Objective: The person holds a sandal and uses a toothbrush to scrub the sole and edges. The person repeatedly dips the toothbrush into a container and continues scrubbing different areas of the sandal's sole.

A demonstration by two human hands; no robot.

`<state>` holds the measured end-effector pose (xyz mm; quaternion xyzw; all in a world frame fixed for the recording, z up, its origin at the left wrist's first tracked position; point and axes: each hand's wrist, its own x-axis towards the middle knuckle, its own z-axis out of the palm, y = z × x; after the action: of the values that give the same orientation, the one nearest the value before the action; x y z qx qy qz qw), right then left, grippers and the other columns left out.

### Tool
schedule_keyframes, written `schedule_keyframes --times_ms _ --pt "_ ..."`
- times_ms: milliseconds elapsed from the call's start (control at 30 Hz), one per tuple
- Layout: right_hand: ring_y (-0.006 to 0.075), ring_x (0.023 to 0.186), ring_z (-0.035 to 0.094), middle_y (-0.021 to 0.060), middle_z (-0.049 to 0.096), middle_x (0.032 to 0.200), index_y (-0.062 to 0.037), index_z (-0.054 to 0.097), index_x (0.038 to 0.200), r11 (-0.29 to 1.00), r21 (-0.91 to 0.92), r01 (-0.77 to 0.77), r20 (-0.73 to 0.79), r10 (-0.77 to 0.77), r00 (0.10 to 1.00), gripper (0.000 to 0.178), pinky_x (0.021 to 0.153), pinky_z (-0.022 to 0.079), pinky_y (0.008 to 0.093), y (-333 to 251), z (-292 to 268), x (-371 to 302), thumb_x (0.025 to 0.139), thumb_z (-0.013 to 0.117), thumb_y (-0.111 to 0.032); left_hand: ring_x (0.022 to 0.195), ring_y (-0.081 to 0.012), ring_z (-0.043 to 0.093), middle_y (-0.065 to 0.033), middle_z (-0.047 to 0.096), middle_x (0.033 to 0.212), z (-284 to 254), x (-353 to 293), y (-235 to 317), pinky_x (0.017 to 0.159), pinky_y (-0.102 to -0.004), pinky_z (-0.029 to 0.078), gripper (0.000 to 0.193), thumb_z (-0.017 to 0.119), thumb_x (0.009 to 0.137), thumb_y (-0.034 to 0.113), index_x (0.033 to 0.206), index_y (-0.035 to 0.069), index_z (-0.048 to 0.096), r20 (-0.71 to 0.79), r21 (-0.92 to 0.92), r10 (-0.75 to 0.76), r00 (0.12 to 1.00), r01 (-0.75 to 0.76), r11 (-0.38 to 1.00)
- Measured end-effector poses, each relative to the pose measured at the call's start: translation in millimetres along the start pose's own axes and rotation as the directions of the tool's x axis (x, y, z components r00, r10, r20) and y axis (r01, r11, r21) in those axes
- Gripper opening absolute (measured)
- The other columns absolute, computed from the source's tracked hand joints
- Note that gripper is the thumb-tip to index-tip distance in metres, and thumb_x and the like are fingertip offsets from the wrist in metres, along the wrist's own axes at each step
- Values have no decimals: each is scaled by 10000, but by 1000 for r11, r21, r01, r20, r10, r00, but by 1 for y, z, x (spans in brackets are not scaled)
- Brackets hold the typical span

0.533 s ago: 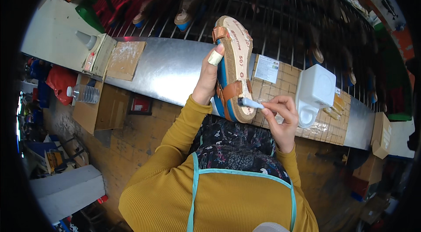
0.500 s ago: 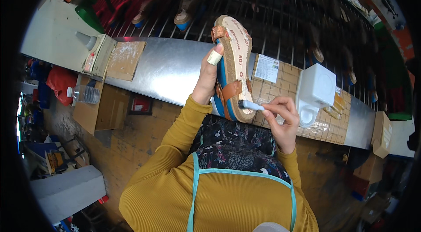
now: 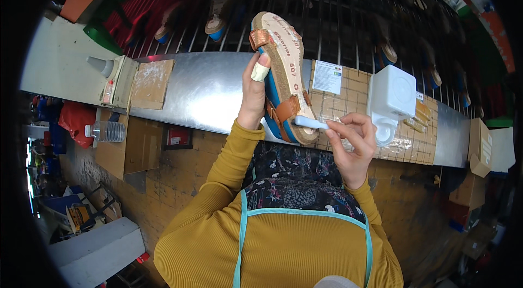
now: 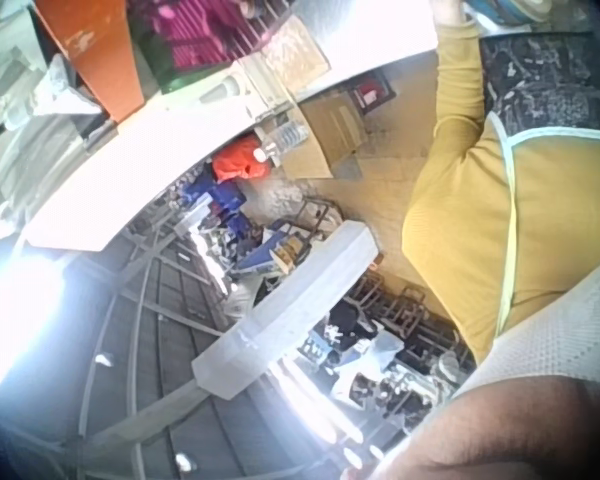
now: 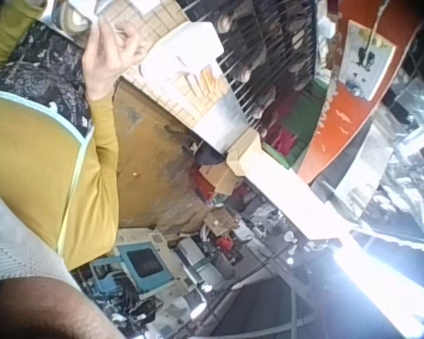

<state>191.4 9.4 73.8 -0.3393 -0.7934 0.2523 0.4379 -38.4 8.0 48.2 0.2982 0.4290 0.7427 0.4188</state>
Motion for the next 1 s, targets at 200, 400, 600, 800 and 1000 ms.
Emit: schedule_keyframes --times_ms 200,400,600,800,1000 --pt "129 757 556 46 597 978 -108 771 945 1000 21 16 21 -16 1000 219 832 321 293 3 5 -3 728 805 -105 1025 -160 621 -118 610 1154 0 6 5 876 -297 519 676 512 926 569 1299 6 492 0 -86 -57 998 56 995" --pt "160 814 558 65 594 975 -100 766 957 990 134 -43 -61 51 997 239 849 322 301 9 1 -5 723 810 -98 996 -187 651 -145 607 1157 8 9 16 859 -313 546 748 481 901 640 1308 12 483 -20 -127 -92 996 89 988" --pt "165 798 532 51 598 955 -126 773 941 984 -5 176 -38 -176 984 275 819 327 297 3 -9 -8 676 826 -78 1019 -204 658 -157 608 1169 8 13 18 862 -308 567 798 501 876 669 1326 11 470 22 -144 -119 993 121 982" --pt "160 793 549 54 618 943 -151 778 940 979 -49 200 -40 -202 979 272 794 327 309 -5 1 15 677 826 -103 1007 -182 668 -161 616 1188 16 14 10 843 -294 577 809 541 862 663 1331 8 474 90 -194 -178 980 193 962" --pt "136 772 534 25 620 928 -159 781 929 966 70 249 94 -255 962 273 809 297 332 -5 -13 9 665 830 -114 985 -170 680 -142 643 1159 10 17 1 813 -278 589 778 553 871 638 1331 14 489 156 -251 -255 954 288 924"
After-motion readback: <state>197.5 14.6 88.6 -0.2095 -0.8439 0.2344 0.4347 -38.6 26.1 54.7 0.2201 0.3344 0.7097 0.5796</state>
